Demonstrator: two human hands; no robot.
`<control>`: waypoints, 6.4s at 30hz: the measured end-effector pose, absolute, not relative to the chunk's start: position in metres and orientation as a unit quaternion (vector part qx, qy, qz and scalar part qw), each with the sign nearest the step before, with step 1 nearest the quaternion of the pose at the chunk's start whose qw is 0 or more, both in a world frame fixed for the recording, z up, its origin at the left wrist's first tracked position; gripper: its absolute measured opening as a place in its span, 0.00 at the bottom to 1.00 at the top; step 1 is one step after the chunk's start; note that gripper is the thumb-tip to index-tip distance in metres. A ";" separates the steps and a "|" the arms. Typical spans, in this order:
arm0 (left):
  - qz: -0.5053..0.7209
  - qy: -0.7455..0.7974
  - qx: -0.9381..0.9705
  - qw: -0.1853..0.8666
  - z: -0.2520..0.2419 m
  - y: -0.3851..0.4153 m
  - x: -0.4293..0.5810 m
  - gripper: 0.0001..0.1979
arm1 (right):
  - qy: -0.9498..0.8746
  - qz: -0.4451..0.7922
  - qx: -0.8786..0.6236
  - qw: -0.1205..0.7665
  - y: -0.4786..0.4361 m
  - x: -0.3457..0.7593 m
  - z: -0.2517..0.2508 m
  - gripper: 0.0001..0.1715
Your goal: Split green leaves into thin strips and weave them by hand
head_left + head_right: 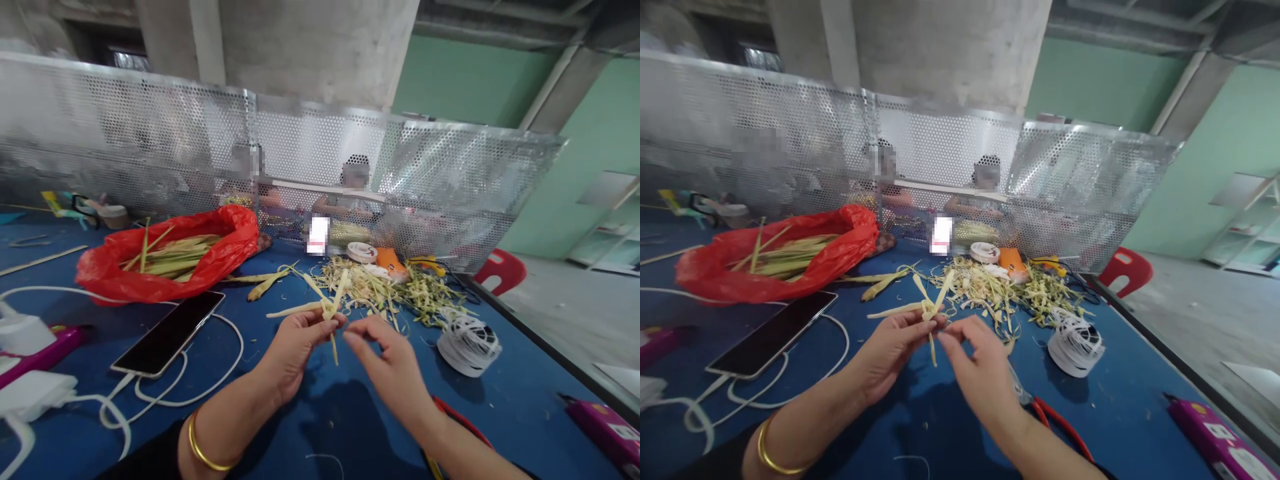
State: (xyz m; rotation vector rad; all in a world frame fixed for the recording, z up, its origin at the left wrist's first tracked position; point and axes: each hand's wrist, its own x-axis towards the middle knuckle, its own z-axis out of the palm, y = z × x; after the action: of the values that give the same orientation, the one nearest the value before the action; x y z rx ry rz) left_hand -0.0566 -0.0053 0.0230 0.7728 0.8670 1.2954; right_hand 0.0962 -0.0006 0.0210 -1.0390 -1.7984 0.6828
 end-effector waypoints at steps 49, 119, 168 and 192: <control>0.470 0.458 0.434 0.617 0.036 -0.006 -0.061 0.16 | -0.633 0.413 -0.467 0.458 0.027 0.120 0.039 0.10; 0.404 0.461 0.466 0.638 0.029 -0.015 -0.048 0.15 | -0.739 0.214 -0.416 0.484 0.018 0.118 0.040 0.11; 0.369 0.451 0.423 0.694 0.026 -0.017 -0.049 0.13 | -0.628 0.429 -0.455 0.464 0.012 0.100 0.023 0.13; 0.562 0.394 0.301 0.662 0.025 -0.009 -0.052 0.10 | -0.725 0.394 -0.397 0.401 -0.014 0.089 0.018 0.13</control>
State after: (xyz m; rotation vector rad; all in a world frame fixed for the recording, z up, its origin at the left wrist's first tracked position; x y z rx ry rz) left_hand -0.0522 -0.0085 0.0246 0.6796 0.8905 1.2713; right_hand 0.0886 -0.0138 0.0181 -1.0039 -1.8328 0.9969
